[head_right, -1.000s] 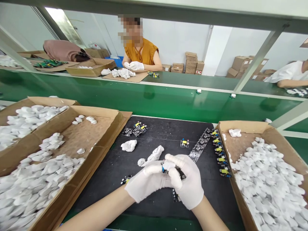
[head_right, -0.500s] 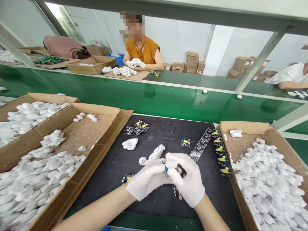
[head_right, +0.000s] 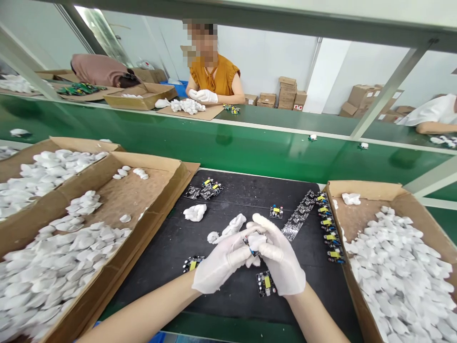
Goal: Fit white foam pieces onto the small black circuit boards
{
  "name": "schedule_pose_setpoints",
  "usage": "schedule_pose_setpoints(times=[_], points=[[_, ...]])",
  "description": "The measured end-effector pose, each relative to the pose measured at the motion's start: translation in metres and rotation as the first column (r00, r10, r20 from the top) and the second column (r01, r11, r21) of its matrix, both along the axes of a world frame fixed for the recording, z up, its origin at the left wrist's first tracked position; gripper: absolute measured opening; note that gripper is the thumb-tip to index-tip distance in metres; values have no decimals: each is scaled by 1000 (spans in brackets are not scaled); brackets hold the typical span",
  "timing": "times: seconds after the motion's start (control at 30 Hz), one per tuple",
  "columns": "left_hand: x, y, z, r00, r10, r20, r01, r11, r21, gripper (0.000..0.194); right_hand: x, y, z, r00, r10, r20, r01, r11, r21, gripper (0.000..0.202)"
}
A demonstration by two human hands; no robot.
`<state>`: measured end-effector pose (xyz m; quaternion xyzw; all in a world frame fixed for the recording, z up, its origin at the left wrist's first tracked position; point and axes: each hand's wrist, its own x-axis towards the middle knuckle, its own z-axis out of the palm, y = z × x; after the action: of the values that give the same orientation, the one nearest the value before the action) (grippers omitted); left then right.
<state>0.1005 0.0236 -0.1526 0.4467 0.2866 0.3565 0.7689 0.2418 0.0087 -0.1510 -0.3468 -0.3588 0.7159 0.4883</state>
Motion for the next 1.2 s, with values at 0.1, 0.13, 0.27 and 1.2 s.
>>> schedule_pose_setpoints(times=[0.1,0.13,0.27,1.2], points=[[2,0,1,996,51,75,-49,999,-23,49,-5,-1,-2,999,-41,-31,41,999,-13,59],[1,0,1,994,76,75,-77,997,10,47,-6,-1,-3,998,-36,-54,35,999,-11,55],[-4,-1,-3,967,253,-34,-227,912,341,36,-10,-2,-3,990,74,-117,-72,997,22,24],[-4,0,4,630,776,-24,145,-88,985,25,-8,-3,-1,998,35,53,-43,988,147,35]])
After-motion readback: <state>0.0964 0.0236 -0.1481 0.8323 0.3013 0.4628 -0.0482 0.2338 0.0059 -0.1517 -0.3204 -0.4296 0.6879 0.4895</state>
